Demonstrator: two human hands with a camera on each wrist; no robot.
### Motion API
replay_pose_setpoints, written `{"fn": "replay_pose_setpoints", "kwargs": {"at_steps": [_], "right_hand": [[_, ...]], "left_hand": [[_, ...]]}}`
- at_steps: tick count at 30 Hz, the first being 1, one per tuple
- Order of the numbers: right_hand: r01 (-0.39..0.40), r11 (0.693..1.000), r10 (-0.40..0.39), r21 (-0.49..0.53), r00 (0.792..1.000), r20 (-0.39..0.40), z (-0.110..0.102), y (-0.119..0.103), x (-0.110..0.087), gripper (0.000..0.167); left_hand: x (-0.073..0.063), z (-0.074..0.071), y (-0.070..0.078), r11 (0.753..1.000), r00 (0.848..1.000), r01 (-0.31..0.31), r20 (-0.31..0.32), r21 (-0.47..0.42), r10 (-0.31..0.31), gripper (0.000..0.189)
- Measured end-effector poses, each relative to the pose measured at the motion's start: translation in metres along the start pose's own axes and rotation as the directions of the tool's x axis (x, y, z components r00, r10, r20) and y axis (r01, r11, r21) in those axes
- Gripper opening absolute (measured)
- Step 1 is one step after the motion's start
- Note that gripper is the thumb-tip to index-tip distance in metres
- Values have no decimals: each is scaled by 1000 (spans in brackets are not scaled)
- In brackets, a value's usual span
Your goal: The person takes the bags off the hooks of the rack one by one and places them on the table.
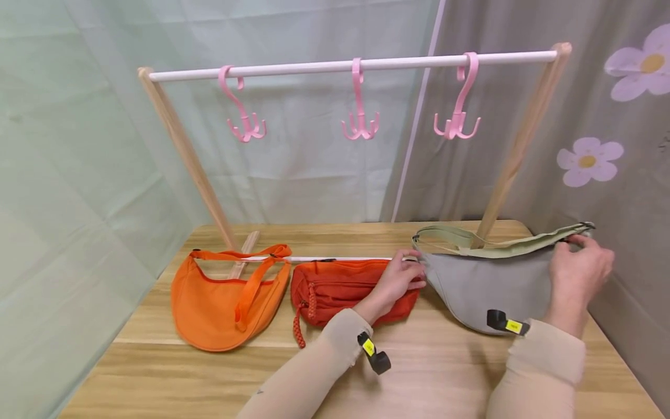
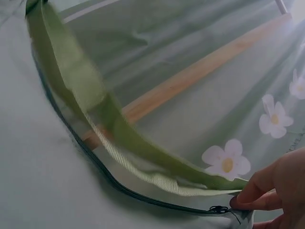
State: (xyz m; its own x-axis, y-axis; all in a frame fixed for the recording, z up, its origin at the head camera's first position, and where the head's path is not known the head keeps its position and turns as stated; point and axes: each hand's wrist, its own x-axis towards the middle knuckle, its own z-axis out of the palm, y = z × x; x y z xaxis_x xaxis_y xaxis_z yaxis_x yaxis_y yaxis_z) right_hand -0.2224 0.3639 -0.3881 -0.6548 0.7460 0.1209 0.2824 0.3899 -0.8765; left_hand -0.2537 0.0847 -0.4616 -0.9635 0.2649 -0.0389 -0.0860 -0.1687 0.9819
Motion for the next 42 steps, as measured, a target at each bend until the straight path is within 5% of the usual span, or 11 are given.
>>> {"fn": "replay_pose_setpoints", "kwargs": {"at_steps": [6, 18, 27, 34, 42], "right_hand": [[13, 999, -12, -32, 999, 31, 6, 2, -2, 53], [24, 997, -12, -74, 988, 157, 21, 17, 7, 60], [108, 990, -94, -85, 983, 158, 29, 22, 9, 55], [259, 959, -217, -115, 933, 288, 24, 3, 2, 49], [430, 897, -344, -99, 823, 452, 2, -24, -13, 45]], "left_hand": [[-4, 3, 0, 998, 999, 29, 42, 60, -32, 40], [-8, -2, 2, 997, 997, 29, 70, 74, -34, 44], [-19, -18, 15, 1000, 993, 1, 121, 27, -5, 36], [-31, -40, 40, 998, 982, -68, 180, 8, 66, 33], [-38, -67, 64, 987, 972, -157, 183, 27, 150, 29]]}}
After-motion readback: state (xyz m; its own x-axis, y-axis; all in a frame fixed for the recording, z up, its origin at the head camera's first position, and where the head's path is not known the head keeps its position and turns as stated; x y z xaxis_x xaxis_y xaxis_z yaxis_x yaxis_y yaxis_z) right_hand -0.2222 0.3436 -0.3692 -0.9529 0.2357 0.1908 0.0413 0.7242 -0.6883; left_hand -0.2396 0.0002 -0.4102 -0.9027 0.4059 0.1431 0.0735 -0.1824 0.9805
